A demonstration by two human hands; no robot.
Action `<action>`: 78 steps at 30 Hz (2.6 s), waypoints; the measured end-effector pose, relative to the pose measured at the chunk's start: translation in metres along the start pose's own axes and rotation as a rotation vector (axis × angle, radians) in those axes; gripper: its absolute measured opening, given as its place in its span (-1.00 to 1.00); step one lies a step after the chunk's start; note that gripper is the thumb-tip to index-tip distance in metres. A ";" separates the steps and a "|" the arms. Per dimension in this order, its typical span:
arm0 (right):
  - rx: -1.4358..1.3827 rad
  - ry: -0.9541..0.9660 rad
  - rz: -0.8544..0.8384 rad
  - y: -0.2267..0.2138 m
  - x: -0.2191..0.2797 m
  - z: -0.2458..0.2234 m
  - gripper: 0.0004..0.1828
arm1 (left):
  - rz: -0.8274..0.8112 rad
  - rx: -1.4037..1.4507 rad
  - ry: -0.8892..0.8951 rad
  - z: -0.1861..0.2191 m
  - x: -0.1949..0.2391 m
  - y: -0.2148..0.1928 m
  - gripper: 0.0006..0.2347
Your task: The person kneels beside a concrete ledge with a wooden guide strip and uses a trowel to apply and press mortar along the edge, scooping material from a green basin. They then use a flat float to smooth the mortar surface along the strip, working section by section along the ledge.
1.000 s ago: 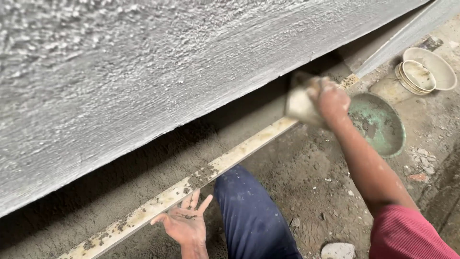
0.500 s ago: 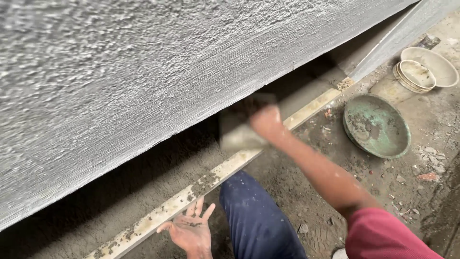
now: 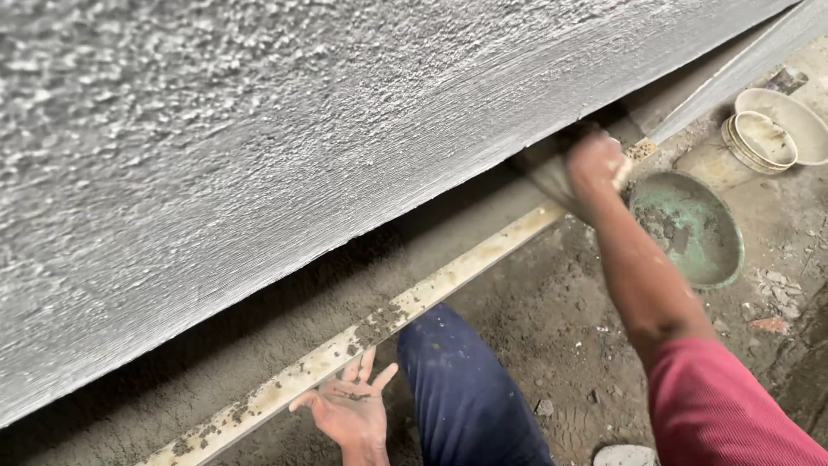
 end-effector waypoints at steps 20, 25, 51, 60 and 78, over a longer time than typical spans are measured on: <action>-0.197 -0.650 0.296 -0.267 0.317 -0.066 -0.50 | 0.112 -0.061 -0.017 0.005 0.009 0.014 -0.31; -0.101 -0.289 0.193 -0.263 0.230 -0.007 -0.54 | 0.086 -0.053 0.010 -0.003 -0.001 -0.004 -0.21; -0.263 -0.168 0.111 -0.232 0.231 0.008 -0.66 | 0.187 -0.217 -0.058 0.008 0.003 0.018 0.31; -0.137 0.026 0.175 -0.138 0.045 0.021 -0.75 | 0.294 -0.189 -0.086 -0.001 -0.006 0.007 0.09; -0.431 -0.295 -0.132 -0.315 0.295 -0.030 -0.27 | -0.012 -0.348 0.048 0.000 -0.004 0.003 0.05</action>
Point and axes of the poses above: each hand's wrist, its own x-axis away from the middle knuckle, its own y-axis out of the palm, z = x × y, the point moved 2 cm from there along -x, towards the middle knuckle, and after that the axes turned 3 degrees about -x, right-handed, at the moved point
